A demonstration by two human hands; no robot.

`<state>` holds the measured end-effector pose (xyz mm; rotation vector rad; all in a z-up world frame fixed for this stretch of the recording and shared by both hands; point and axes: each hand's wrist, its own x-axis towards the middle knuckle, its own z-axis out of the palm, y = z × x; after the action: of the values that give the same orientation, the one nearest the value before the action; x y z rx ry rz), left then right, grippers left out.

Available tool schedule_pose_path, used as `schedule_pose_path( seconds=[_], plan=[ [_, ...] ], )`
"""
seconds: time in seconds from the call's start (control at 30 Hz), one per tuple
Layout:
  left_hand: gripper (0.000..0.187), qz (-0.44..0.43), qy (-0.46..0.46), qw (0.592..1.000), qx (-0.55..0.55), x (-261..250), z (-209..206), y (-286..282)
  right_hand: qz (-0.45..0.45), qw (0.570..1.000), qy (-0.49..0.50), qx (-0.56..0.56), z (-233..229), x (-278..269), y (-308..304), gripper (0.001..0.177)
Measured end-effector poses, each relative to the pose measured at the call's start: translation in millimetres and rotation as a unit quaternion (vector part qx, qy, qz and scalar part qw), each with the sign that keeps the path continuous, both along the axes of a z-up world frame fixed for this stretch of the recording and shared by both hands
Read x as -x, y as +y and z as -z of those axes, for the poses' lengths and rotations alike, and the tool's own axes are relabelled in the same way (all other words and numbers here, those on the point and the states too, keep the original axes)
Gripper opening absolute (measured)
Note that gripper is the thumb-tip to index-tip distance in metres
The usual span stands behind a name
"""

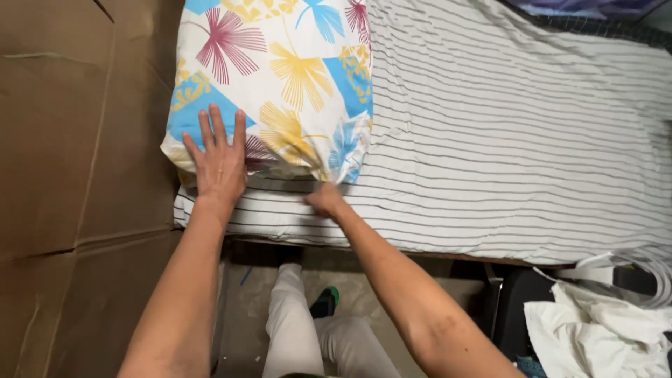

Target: The person smooths a patterned pillow on a bed, then picks up a white sheet from a chair, unfolds it, and folds it into a neat rectangle on the bed. The folded sheet is placed on top of the pillow.

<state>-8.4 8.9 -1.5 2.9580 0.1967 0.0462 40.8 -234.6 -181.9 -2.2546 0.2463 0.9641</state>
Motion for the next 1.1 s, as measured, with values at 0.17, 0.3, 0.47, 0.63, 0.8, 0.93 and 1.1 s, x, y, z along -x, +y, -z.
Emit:
schedule_pose_path(
  seconds=[0.17, 0.3, 0.47, 0.63, 0.8, 0.93, 1.1],
  plan=[
    [0.120, 0.020, -0.012, 1.000, -0.004, 5, 3, 0, 0.211, 0.906, 0.137, -0.340, -163, 15, 65, 0.071],
    [0.117, 0.031, -0.009, 0.999, 0.002, 7, 3, -1, 0.222, 0.932, -0.014, -0.287, -101, -10, 84, 0.037],
    [0.109, 0.041, 0.007, 0.999, -0.006, 8, -1, -10, -0.010, 0.986, -0.131, -0.105, -82, -18, 73, 0.043],
    [0.115, 0.047, 0.048, 0.998, -0.015, 9, 5, -22, -0.156, 0.984, -0.091, 0.011, -89, -16, 60, 0.052],
    [0.111, 0.072, 0.098, 0.991, -0.054, 2, -5, -33, -0.165, 0.983, -0.068, 0.032, -120, -12, 26, 0.059],
    [0.102, 0.088, 0.147, 0.983, -0.060, -4, -38, -51, -0.194, 0.976, -0.084, 0.057, -208, -12, 0, 0.052],
    [0.094, 0.098, 0.179, 0.977, -0.054, -11, -32, -71, -0.193, 0.965, -0.143, 0.109, -251, -10, -47, 0.052]
  ],
)
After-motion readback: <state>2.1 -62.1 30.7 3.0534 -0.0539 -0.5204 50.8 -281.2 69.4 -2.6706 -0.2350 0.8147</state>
